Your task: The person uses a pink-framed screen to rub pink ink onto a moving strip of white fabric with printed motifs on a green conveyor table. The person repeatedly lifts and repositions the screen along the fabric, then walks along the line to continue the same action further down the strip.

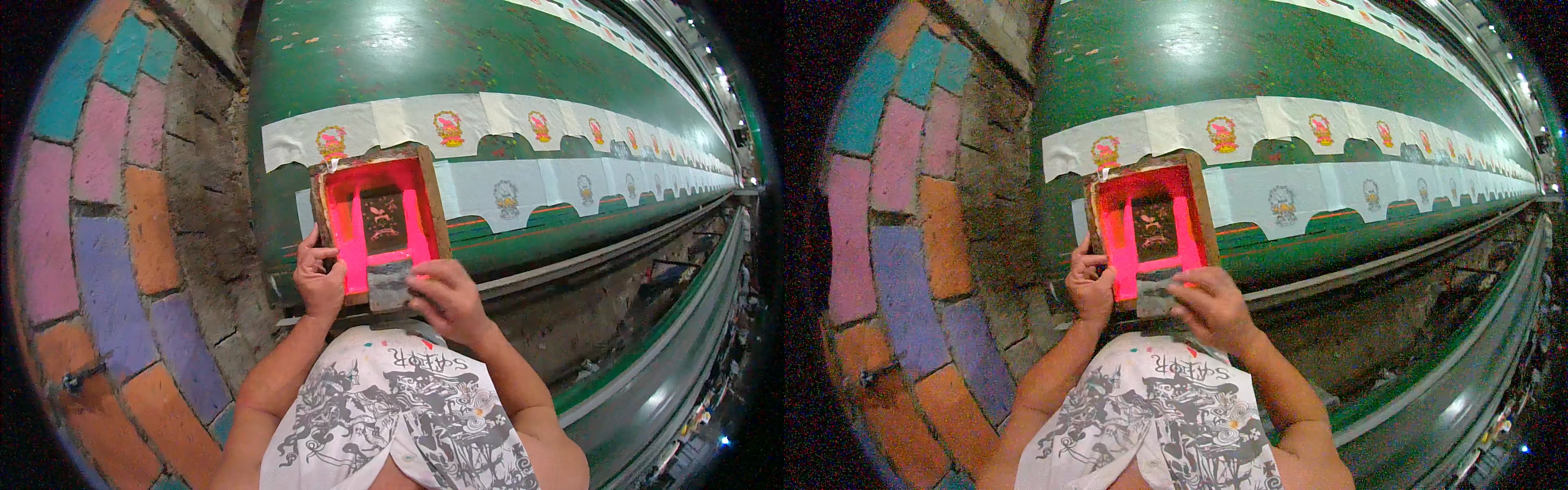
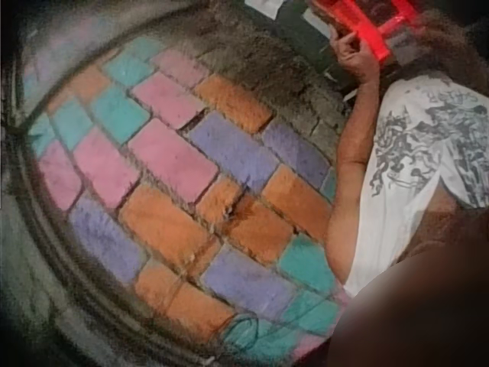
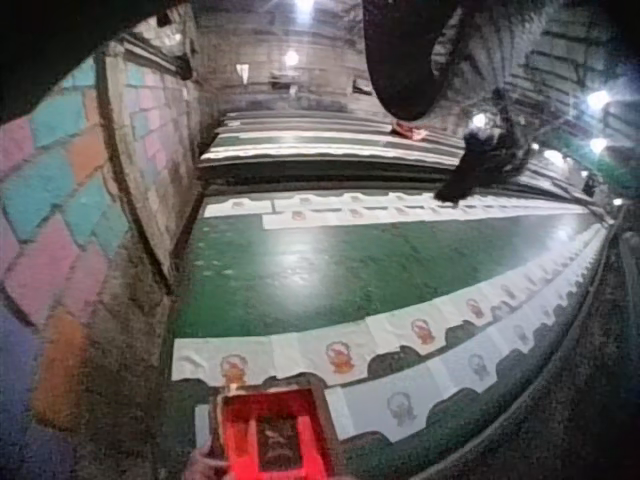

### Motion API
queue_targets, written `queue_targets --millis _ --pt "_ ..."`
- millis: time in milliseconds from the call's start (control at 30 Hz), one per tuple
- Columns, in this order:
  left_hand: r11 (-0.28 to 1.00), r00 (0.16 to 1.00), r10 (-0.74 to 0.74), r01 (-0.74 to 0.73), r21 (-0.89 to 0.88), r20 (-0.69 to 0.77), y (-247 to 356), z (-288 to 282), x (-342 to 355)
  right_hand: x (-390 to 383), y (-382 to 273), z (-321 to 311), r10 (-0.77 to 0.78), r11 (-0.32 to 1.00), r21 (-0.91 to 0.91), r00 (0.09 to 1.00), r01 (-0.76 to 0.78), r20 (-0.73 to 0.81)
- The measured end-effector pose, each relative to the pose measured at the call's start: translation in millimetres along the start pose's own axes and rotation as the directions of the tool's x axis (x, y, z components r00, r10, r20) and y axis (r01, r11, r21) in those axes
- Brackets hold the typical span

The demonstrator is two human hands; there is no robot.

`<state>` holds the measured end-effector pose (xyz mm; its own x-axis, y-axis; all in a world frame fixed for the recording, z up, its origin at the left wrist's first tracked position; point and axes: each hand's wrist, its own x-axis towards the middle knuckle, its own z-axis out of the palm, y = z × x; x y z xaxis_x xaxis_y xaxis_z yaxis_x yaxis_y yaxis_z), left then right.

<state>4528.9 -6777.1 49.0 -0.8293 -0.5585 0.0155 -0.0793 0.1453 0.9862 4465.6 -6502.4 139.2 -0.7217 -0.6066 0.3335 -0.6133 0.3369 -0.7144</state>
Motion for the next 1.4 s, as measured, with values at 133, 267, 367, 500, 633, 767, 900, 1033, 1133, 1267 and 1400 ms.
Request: queue_targets --millis 133,267,367,500,633,767,900,1033,1133,1267,1400 --pt "0.988 0.999 0.048 -0.05 -0.144 -0.022 -3 5 3 10 -25 9 -0.073 0.978 -0.174 0.973 0.113 0.221" --pt "1.0 1.0 0.009 -0.01 -0.03 -0.018 0 3 1 18 -33 21 -0.039 0.96 -0.262 0.974 0.099 0.222" --pt "0.998 1.0 -0.016 0.017 0.053 -0.018 0 3 1 26 -35 24 0.006 0.944 -0.322 0.976 0.067 0.219" --pt "0.988 0.997 0.075 -0.075 0.132 0.007 -1 2 3 34 -38 14 0.148 0.934 -0.347 0.975 -0.083 0.166" --pt "0.985 0.993 0.119 -0.119 0.125 0.008 2 2 5 39 -39 14 0.226 0.891 -0.37 0.964 -0.262 -0.136" --pt "0.991 0.994 0.106 -0.105 0.085 -0.012 5 5 4 45 -28 27 0.32 0.814 -0.422 0.915 -0.399 -0.247" --pt "0.992 0.994 0.113 -0.112 0.064 -0.007 4 5 3 46 -26 41 0.303 0.809 -0.445 0.921 -0.384 -0.245" --pt "0.987 0.991 0.137 -0.136 0.082 0.005 3 3 2 40 -43 41 0.243 0.839 -0.481 0.966 -0.256 -0.09" --pt "0.986 0.991 0.131 -0.129 0.105 -0.009 2 3 3 45 -52 28 0.173 0.88 -0.467 0.974 -0.085 0.147" --pt "0.997 0.996 0.062 -0.064 -0.036 -0.063 -2 8 3 66 -38 0 0.096 0.964 -0.264 0.907 0.017 0.41" --pt "0.987 0.997 0.038 -0.048 -0.153 -0.071 -8 9 3 104 -1 -7 -0.007 0.987 -0.142 0.9 0.077 0.435"
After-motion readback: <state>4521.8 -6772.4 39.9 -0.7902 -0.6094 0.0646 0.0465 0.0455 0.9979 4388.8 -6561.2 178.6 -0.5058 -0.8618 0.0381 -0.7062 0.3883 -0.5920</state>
